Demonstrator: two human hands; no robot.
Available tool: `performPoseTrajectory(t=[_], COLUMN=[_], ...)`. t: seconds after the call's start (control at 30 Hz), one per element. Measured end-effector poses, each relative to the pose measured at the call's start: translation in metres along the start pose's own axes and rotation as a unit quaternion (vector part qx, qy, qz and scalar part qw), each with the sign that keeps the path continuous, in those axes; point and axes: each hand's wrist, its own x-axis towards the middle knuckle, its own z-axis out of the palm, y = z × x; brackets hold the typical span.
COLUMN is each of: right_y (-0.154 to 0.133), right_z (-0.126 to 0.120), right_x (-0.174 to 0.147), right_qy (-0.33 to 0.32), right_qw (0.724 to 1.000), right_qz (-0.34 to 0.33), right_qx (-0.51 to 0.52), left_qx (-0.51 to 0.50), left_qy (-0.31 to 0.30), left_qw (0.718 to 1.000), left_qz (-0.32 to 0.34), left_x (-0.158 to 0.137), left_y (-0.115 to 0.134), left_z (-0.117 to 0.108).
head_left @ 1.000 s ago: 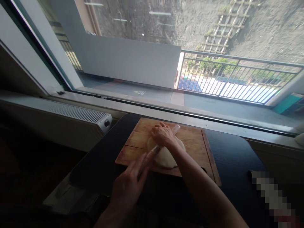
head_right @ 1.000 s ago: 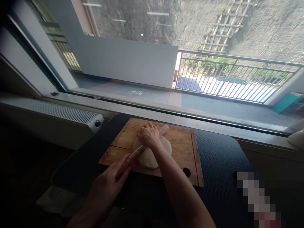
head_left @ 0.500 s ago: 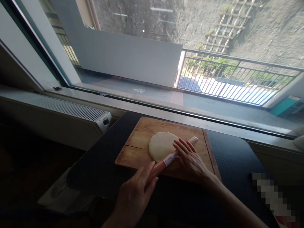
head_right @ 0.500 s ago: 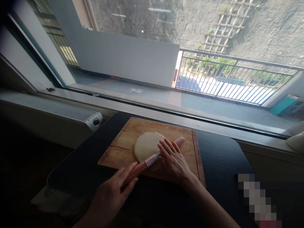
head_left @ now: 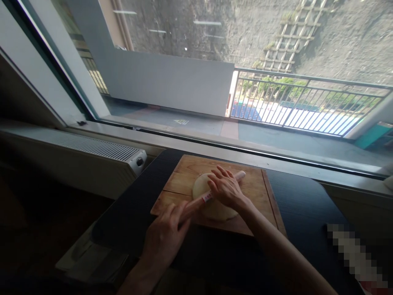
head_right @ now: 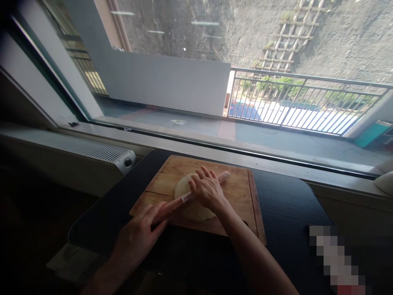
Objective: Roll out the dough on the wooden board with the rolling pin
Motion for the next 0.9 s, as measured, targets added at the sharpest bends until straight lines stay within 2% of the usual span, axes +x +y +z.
performPoseTrajectory(t=[0.1, 0.2, 0.3, 0.5, 0.6, 0.7, 0.8, 0.9], right_y=[0.006, 0.008, 0.010, 0.009, 0.006, 0.003, 0.001, 0.001], right_z=[-0.004, -0.005, -0.001, 0.004, 0.004, 0.002, -0.002, -0.004], right_x=[-0.059, -0.080, -0.049, 0.063, 0.076, 0.042, -0.022, -0.077], right_qy=[0.015, 0.016, 0.006, -0.073, -0.071, -0.032, 0.016, 0.019], right_qw=[1.000, 1.000, 1.000, 0.995, 0.995, 0.997, 0.999, 0.999], right_qz=[-0.001, 0.001, 0.010, 0.069, 0.076, 0.063, 0.029, -0.008], right_qx=[-0.007, -0.020, -0.021, -0.007, -0.002, -0.005, -0.013, -0.030], left_qx=[0.000, 0.009, 0.036, 0.110, 0.121, 0.109, 0.087, 0.079], left_qy=[-0.018, -0.023, -0.012, 0.038, 0.050, 0.043, 0.028, 0.024], left_qw=[0.999, 0.998, 0.997, 0.993, 0.991, 0.992, 0.993, 0.993], left_qz=[0.035, 0.059, 0.063, 0.034, 0.035, 0.053, 0.074, 0.086], left_x=[0.003, 0.013, 0.026, 0.046, 0.048, 0.044, 0.037, 0.031], left_y=[0.010, 0.017, 0.018, 0.013, 0.012, 0.016, 0.024, 0.029], left_z=[0.000, -0.002, -0.005, -0.006, -0.004, -0.002, 0.000, 0.003])
